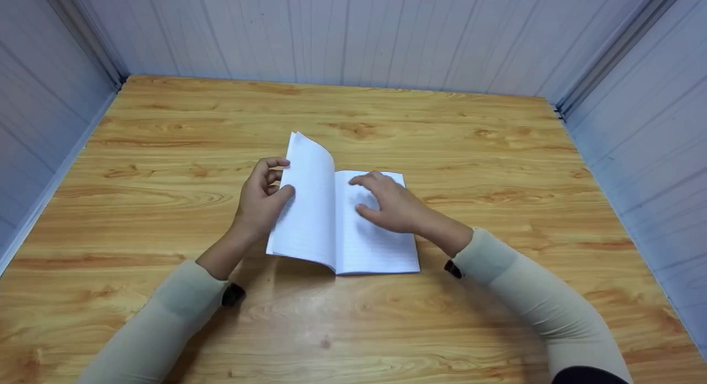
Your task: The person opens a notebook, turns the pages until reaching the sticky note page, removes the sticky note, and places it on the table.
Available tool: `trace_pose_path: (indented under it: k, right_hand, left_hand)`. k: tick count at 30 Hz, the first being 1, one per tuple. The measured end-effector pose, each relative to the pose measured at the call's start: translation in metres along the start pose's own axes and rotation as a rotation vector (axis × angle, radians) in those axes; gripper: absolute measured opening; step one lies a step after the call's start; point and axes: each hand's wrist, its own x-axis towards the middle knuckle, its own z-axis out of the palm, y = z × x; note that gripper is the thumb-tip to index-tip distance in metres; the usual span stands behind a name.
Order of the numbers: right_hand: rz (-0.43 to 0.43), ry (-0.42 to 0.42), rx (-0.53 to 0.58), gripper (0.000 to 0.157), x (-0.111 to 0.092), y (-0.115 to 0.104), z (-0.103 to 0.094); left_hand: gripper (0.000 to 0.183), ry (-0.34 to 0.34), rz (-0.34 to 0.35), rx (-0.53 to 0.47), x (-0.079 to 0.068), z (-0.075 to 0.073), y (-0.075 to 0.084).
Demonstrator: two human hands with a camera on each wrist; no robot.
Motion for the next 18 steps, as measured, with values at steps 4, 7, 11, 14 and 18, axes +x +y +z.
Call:
trace_pose_path:
  k: [4,7,11,14,18]
  right_hand:
    - [0.102,0.024,-0.149,0.047,-0.003,0.019,-0.007]
    - [0.204,-0.008,-0.217,0.056,-0.006,0.031,-0.011]
    - [0.316,-0.078,-0.266,0.071,-0.009,0.043,-0.013]
    - [0.359,-0.133,-0.295,0.080,-0.010,0.049,-0.013]
    - [0.359,-0.180,-0.306,0.086,-0.011,0.054,-0.012]
  left_hand:
    - [0.041,-0.004,-0.016,0.004,0.000,-0.001,0.001]
    - [0.040,-0.007,-0.022,0.003,-0.001,-0.003,0.002]
    - [0.039,-0.005,-0.032,0.006,-0.001,-0.004,0.002]
    - [0.038,-0.007,-0.034,0.009,0.000,-0.005,0.001]
    - [0.040,-0.027,-0.030,0.020,0.000,-0.007,0.000]
